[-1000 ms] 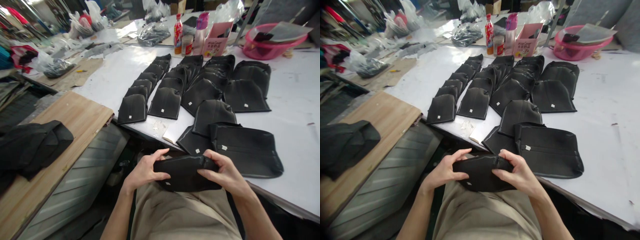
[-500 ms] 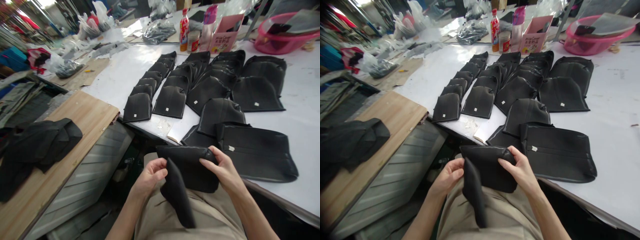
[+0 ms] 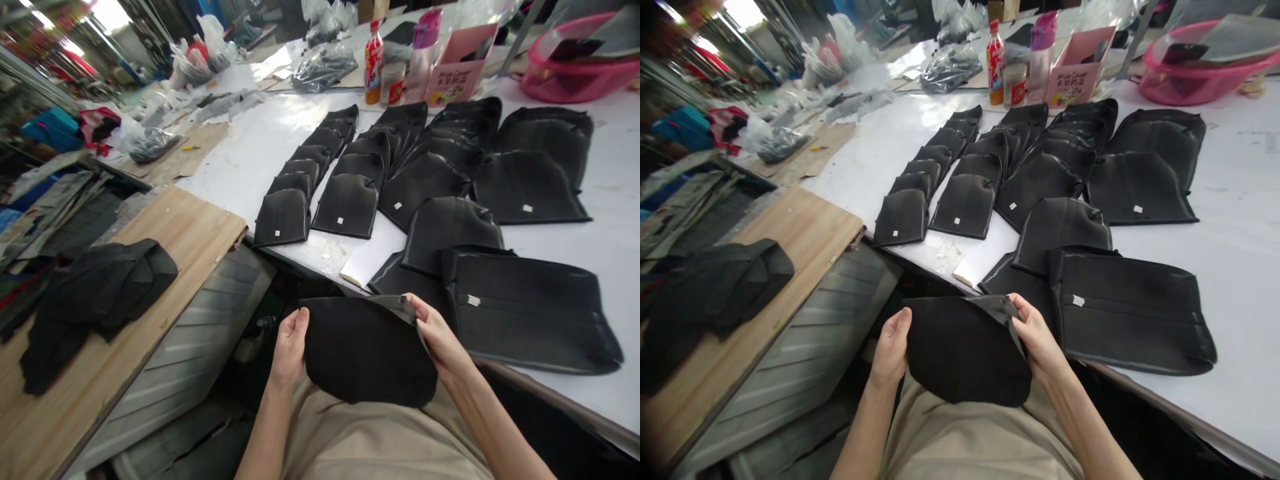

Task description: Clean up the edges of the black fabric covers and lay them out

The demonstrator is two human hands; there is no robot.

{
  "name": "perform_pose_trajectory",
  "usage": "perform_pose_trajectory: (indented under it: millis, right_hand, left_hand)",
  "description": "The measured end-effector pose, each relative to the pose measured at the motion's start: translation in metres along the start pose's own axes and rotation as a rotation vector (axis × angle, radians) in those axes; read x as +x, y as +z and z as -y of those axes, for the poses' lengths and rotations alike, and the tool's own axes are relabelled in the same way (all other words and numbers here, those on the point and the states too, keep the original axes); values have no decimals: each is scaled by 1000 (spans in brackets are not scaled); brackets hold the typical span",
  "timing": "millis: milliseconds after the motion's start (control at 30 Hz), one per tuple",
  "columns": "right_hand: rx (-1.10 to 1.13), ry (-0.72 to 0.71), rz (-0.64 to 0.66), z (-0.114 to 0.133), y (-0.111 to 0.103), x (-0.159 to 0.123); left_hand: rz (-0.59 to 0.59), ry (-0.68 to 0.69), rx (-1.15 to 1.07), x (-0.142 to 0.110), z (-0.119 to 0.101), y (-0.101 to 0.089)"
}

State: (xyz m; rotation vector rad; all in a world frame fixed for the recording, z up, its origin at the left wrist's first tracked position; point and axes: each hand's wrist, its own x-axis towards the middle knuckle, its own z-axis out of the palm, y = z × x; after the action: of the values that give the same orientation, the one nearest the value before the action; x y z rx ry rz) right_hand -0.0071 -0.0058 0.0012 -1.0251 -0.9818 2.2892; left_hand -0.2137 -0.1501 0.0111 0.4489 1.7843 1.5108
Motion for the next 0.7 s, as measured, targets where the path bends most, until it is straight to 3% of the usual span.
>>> perform_pose_trajectory:
  millis: [133,300,400,500,700]
  right_hand:
    - [-140,-178,-69,-4,-6,-2]
    - [-338,-378,124,-14,-21,-4]
    - [-516,-441,13,-19,-16,-6]
    - [-435,-473,-116,-20,-7,-6]
    - [-310,-414,-219,-11,-1,-4]
  left_hand:
    - [-142,62,57,-7,4,5]
    - [-203,142,210,-8,-1,4]
    - [-226,172,240,-9,0,4]
    - [-266,171,211,-10,5,2]
    - [-261,156,144,-11,11,2]
